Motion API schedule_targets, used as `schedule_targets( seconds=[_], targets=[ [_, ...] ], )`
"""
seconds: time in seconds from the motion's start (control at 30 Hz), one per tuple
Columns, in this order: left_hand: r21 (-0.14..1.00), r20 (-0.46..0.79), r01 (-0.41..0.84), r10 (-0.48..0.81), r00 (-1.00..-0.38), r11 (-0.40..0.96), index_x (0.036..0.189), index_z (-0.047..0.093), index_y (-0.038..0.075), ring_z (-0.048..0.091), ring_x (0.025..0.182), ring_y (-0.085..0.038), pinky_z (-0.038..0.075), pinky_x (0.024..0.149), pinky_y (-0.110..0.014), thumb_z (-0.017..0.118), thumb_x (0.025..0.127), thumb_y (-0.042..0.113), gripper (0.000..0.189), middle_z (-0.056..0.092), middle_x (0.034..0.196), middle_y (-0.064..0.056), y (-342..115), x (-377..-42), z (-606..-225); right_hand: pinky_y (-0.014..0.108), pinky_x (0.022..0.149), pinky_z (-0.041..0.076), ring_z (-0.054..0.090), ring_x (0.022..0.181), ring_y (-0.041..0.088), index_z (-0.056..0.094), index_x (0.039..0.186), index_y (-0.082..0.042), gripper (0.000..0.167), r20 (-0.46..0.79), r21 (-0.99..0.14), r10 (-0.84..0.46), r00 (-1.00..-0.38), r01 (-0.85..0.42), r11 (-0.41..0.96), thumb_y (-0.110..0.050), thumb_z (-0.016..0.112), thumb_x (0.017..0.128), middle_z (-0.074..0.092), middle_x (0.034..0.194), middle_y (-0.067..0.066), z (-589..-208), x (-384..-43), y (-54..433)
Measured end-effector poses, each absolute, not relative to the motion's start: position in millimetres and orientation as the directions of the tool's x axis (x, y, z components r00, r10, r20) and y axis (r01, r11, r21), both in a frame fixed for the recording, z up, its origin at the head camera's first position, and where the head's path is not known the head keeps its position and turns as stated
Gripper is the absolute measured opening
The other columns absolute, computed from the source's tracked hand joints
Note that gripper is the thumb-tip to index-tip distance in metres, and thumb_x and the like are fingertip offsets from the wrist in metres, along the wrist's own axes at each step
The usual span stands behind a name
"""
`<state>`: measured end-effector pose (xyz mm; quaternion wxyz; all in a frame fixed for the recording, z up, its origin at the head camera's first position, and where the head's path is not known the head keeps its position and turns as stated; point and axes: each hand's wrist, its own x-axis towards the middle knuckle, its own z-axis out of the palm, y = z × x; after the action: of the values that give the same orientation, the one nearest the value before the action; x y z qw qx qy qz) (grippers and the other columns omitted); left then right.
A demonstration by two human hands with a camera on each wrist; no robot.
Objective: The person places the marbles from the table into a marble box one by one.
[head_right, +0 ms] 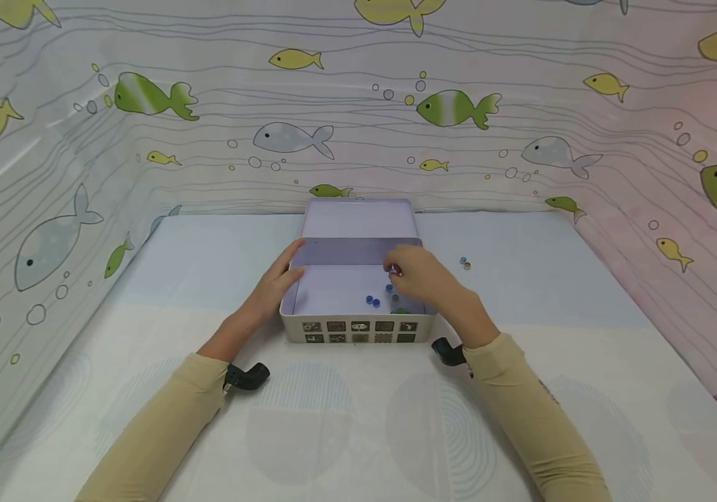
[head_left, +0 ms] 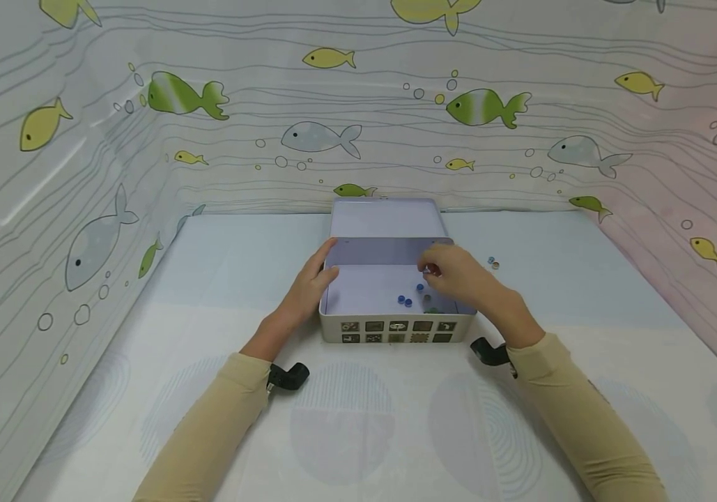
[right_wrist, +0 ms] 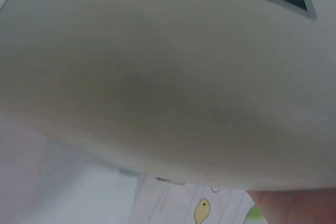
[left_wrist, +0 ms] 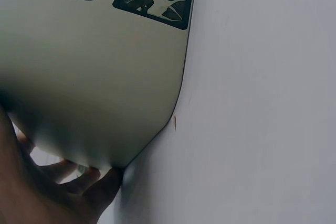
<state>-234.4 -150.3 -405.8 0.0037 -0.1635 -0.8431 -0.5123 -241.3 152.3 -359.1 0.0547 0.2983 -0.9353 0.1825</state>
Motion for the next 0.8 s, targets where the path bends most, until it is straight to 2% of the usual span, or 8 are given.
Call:
schedule_targets(
  seconds=[0.23, 0.6, 0.8],
  targets=[
    [0.866, 0.167, 0.275, 0.276, -0.946, 0.418, 0.161, 0.014, 0.017, 0.01, 0.157, -0.022, 0.012, 0.128, -0.048, 0.036, 0.104, 0.023, 0.061, 0.015, 0.168, -0.001, -149.2, -234.4, -406.4, 0.034, 0.075, 0.053, 0.058, 0.083, 0.017, 0.073, 0.103, -0.004, 0.014, 0.156, -0.28, -0.561, -0.813, -0.581, 0.764, -0.005, 0.065, 0.09, 0.068, 0.094, 0.004, -368.3, -237.9, 144.7],
    [0.868, 0.173, 0.284, 0.288, -0.942, 0.406, 0.161, 0.014, 0.015, 0.009, 0.157, -0.023, 0.012, 0.128, -0.047, 0.036, 0.105, 0.024, 0.061, 0.013, 0.169, -0.002, -148.0, -235.1, -404.7, 0.037, 0.083, 0.057, 0.066, 0.097, 0.022, 0.073, 0.106, -0.006, 0.018, 0.043, -0.255, -0.58, -0.814, -0.57, 0.781, -0.004, 0.064, 0.09, 0.07, 0.105, 0.006, -365.9, -229.6, 136.2],
    [0.872, 0.163, 0.266, 0.268, -0.95, 0.411, 0.161, 0.015, 0.017, 0.009, 0.157, -0.021, 0.012, 0.128, -0.046, 0.037, 0.105, 0.024, 0.06, 0.014, 0.168, 0.0, -149.1, -235.6, -406.3, 0.039, 0.084, 0.057, 0.067, 0.096, 0.022, 0.073, 0.106, -0.006, 0.018, -0.004, -0.245, -0.582, -0.813, -0.563, 0.789, -0.004, 0.063, 0.09, 0.072, 0.106, 0.008, -364.9, -232.7, 132.9]
  ],
)
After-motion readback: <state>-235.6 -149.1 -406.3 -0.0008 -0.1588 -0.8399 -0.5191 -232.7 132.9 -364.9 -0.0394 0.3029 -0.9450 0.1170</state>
